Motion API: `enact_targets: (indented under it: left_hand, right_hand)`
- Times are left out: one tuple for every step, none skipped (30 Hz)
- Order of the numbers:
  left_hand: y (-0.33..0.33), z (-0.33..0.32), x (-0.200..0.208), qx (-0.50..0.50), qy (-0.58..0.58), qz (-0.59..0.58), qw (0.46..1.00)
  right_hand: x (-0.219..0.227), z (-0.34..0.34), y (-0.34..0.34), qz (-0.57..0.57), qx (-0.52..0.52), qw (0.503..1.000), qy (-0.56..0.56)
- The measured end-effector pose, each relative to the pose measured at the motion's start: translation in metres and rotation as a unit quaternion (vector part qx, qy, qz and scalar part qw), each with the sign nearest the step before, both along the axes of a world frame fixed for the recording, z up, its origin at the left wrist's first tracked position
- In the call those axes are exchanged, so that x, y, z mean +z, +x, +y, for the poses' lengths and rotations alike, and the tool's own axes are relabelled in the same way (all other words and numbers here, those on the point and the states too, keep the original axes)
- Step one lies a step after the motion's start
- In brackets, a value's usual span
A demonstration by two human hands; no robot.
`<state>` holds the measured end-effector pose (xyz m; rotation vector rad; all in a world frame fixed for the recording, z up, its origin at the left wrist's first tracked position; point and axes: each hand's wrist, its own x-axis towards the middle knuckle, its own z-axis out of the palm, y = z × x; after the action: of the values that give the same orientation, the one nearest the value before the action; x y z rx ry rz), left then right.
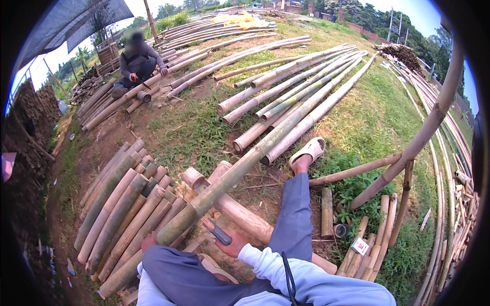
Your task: The person uses a hand saw to cut bamboo poles into shorter sections. They position each pole on a wooden support, saw through it, and then move the cut piece aside before repeating the process with another pole.
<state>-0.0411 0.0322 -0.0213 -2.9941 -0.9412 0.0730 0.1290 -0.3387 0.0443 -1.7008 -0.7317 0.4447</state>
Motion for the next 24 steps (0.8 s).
enact_targets:
  left_hand:
    - [0.003, 0.000, -0.005, 0.002, 0.001, -0.002, 1.000]
    - [-0.002, 0.009, -0.013, 0.001, 0.002, -0.004, 1.000]
    - [-0.006, 0.019, -0.019, 0.000, 0.003, -0.007, 1.000]
    - [-0.005, 0.019, -0.020, -0.005, -0.001, -0.010, 1.000]
    - [-0.005, 0.019, -0.021, -0.005, 0.002, -0.016, 1.000]
    - [-0.004, 0.018, -0.023, -0.005, 0.005, -0.022, 1.000]
    - [-0.005, 0.017, -0.024, -0.005, 0.007, -0.027, 1.000]
    - [-0.006, 0.017, -0.024, -0.008, 0.006, -0.032, 0.999]
    - [-0.006, 0.018, -0.025, -0.010, 0.006, -0.036, 0.999]
    - [-0.007, 0.017, -0.026, -0.012, 0.005, -0.041, 0.999]
    - [-0.009, 0.017, -0.026, -0.017, 0.007, -0.044, 0.999]
    - [-0.010, 0.018, -0.026, -0.022, 0.010, -0.047, 0.999]
    - [-0.011, 0.018, -0.027, -0.028, 0.014, -0.050, 0.998]
    - [-0.009, 0.014, -0.026, -0.028, 0.012, -0.053, 0.998]
    - [-0.007, 0.010, -0.025, -0.029, 0.011, -0.056, 0.998]
    - [-0.007, 0.008, -0.022, -0.028, 0.012, -0.059, 0.998]
    - [-0.007, 0.008, -0.021, -0.024, 0.015, -0.058, 0.998]
    - [-0.006, 0.007, -0.021, -0.019, 0.018, -0.057, 0.998]
    - [-0.009, 0.007, -0.020, -0.013, 0.021, -0.054, 0.998]
    - [-0.011, 0.011, -0.022, -0.011, 0.022, -0.048, 0.999]
    - [-0.012, 0.018, -0.024, -0.009, 0.022, -0.041, 0.999]
    - [-0.013, 0.020, -0.026, -0.007, 0.021, -0.033, 0.999]
    - [-0.008, 0.013, -0.021, -0.010, 0.018, -0.027, 0.999]
    - [-0.003, 0.005, -0.016, -0.012, 0.016, -0.022, 1.000]
  right_hand:
    - [0.000, -0.002, 0.001, 0.004, -0.002, 1.000, -0.003]
    - [0.002, 0.000, 0.000, 0.009, 0.001, 1.000, 0.000]
    - [0.004, 0.001, -0.001, 0.010, 0.005, 1.000, 0.004]
    - [0.006, 0.000, 0.000, 0.011, 0.006, 1.000, 0.003]
    - [0.006, -0.001, 0.000, 0.012, 0.007, 1.000, 0.003]
    - [0.006, -0.001, 0.001, 0.011, 0.006, 1.000, 0.009]
    - [0.005, -0.001, 0.001, 0.011, 0.005, 1.000, 0.014]
    - [0.006, -0.001, 0.001, 0.011, 0.004, 1.000, 0.020]
    - [0.006, -0.002, 0.001, 0.018, 0.004, 1.000, 0.018]
    - [0.011, -0.004, 0.000, 0.025, 0.004, 1.000, 0.016]
    - [0.014, -0.004, -0.001, 0.033, 0.004, 0.999, 0.013]
    - [0.013, -0.003, -0.001, 0.024, 0.000, 1.000, 0.014]
    - [0.012, -0.002, -0.001, 0.015, -0.004, 1.000, 0.015]
    - [0.011, -0.003, 0.000, 0.005, -0.011, 1.000, 0.014]
    - [0.010, -0.005, 0.000, 0.009, -0.009, 1.000, 0.004]
    - [0.012, -0.005, 0.000, 0.013, -0.006, 1.000, -0.002]
    - [0.013, -0.004, 0.000, 0.017, -0.003, 1.000, -0.009]
    - [0.012, -0.004, 0.000, 0.015, -0.005, 1.000, -0.004]
    - [0.011, -0.003, -0.002, 0.014, -0.004, 1.000, 0.001]
    - [0.011, -0.002, -0.003, 0.013, -0.003, 1.000, 0.006]
    - [0.010, -0.001, -0.004, 0.020, -0.001, 1.000, -0.005]
    - [0.010, 0.000, -0.004, 0.027, 0.002, 0.999, -0.018]
    - [0.009, -0.003, -0.001, 0.033, -0.001, 0.999, -0.034]
    - [0.008, -0.004, 0.001, 0.023, -0.004, 0.999, -0.027]
